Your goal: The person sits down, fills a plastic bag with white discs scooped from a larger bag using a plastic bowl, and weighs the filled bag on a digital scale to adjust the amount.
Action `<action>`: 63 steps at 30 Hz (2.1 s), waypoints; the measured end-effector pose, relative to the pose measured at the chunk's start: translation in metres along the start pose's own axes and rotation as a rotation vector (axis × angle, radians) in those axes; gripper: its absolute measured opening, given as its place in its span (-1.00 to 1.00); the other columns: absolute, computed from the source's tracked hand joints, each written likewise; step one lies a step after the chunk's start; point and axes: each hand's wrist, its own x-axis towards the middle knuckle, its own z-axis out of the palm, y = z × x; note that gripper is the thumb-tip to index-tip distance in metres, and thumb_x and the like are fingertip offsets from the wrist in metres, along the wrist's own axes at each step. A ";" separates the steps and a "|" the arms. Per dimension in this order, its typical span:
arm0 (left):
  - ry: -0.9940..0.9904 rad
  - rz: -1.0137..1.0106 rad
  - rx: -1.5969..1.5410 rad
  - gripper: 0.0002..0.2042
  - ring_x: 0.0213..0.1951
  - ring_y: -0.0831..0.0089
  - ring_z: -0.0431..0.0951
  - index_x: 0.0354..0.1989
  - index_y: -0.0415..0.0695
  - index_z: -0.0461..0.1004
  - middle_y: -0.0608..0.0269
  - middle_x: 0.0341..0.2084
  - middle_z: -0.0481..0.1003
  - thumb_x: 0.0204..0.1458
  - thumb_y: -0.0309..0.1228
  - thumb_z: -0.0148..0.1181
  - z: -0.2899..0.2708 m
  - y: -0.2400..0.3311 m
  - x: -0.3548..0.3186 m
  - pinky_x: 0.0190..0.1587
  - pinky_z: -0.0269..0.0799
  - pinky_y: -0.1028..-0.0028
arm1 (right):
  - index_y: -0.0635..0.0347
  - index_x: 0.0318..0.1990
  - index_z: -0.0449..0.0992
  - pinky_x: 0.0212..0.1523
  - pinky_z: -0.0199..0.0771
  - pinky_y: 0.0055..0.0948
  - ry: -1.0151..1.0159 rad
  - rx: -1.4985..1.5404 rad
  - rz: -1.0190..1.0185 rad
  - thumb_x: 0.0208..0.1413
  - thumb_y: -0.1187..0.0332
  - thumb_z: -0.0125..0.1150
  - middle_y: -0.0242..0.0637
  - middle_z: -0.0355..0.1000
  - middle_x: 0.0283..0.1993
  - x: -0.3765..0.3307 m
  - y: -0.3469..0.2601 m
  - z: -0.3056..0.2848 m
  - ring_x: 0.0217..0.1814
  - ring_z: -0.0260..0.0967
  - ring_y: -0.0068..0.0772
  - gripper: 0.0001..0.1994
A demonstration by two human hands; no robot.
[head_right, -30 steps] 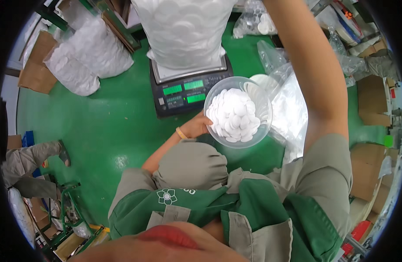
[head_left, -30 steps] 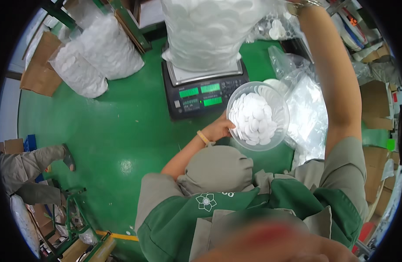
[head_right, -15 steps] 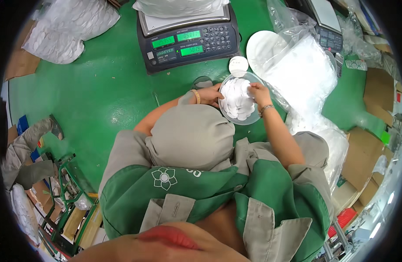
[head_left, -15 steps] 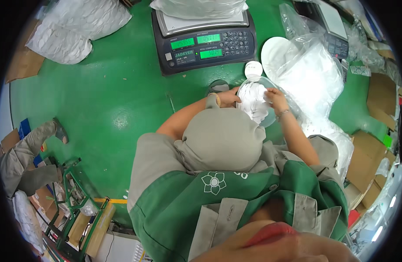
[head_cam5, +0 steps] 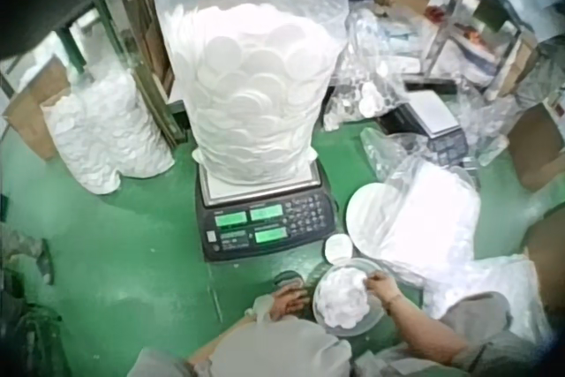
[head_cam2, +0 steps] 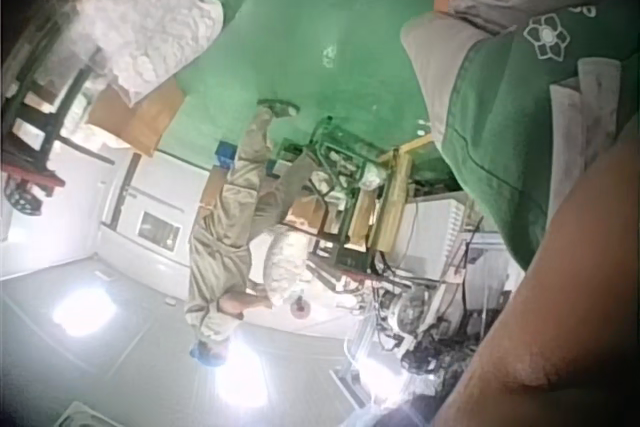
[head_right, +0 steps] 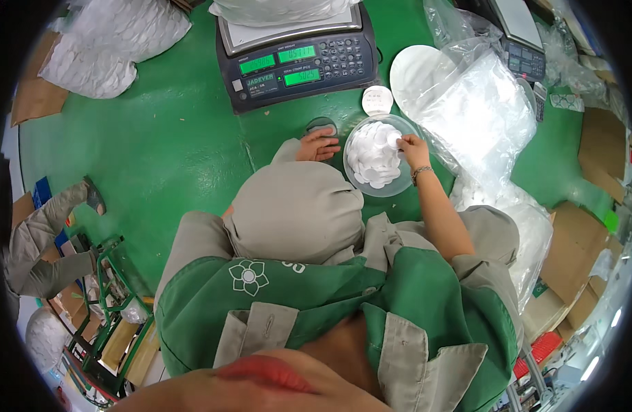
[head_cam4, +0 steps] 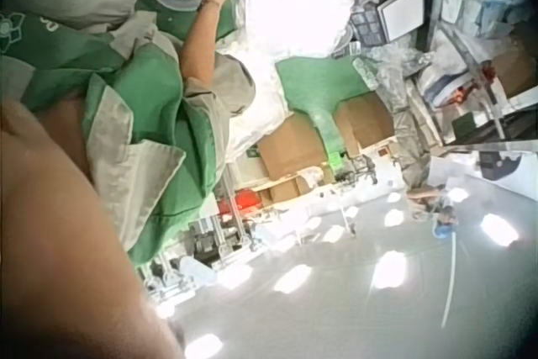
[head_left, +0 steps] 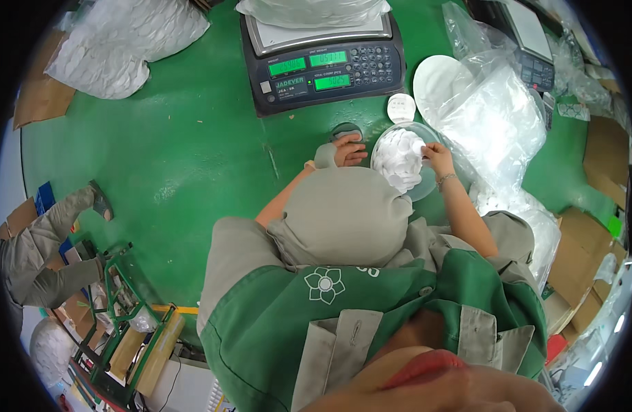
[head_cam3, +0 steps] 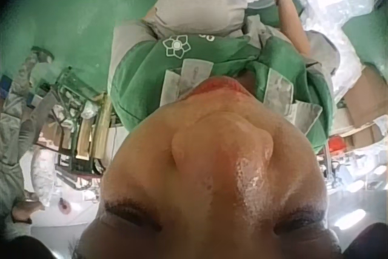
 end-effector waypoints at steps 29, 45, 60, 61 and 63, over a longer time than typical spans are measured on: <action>0.632 1.774 0.725 -0.40 -0.07 0.23 0.35 0.10 -0.43 0.03 -0.04 -0.08 0.32 0.02 -0.23 0.03 0.079 0.411 -0.184 -0.04 0.25 0.48 | 0.38 -0.16 0.38 -0.22 0.40 -0.59 0.222 -0.425 -1.486 0.04 0.37 0.03 -0.16 0.41 -0.22 -0.130 -0.515 0.065 -0.17 0.38 -0.39 -0.73; 0.717 1.797 0.165 -0.65 -0.47 0.38 0.41 -0.45 -0.29 0.46 0.17 -0.56 0.46 0.10 -0.25 -0.17 0.020 0.437 -0.226 -0.35 0.31 0.46 | 0.26 -0.36 0.45 -0.57 0.12 -0.73 -0.084 -0.427 -1.424 0.07 0.25 0.02 -0.51 0.24 -0.58 -0.146 -0.546 0.089 -0.60 0.13 -0.73 -0.77; 1.396 1.693 0.052 -0.66 -0.37 0.35 0.42 -0.28 -0.42 0.39 0.08 -0.41 0.46 0.11 -0.34 -0.23 -0.150 0.422 -0.308 -0.25 0.34 0.46 | 0.34 -0.37 0.39 -0.62 0.43 -0.45 -0.796 0.176 -0.687 0.03 0.44 -0.08 -0.09 0.42 -0.49 -0.043 -0.507 0.366 -0.55 0.42 -0.31 -0.86; 1.377 1.692 0.054 -0.66 -0.37 0.35 0.42 -0.28 -0.42 0.39 0.08 -0.41 0.46 0.11 -0.34 -0.23 -0.170 0.423 -0.299 -0.25 0.34 0.46 | 0.32 -0.33 0.38 -0.57 0.45 -0.44 -0.905 0.230 -0.557 0.04 0.42 -0.08 -0.09 0.43 -0.45 -0.014 -0.500 0.379 -0.50 0.44 -0.28 -0.85; 1.387 1.557 -0.083 -0.66 -0.36 0.34 0.44 -0.25 -0.39 0.39 0.07 -0.43 0.47 0.12 -0.32 -0.22 -0.243 0.389 -0.338 -0.24 0.34 0.45 | 0.30 -0.33 0.44 -0.21 0.33 -0.70 -0.771 -0.177 -0.528 0.04 0.32 0.04 -0.26 0.43 -0.35 -0.075 -0.468 0.410 -0.32 0.37 -0.55 -0.80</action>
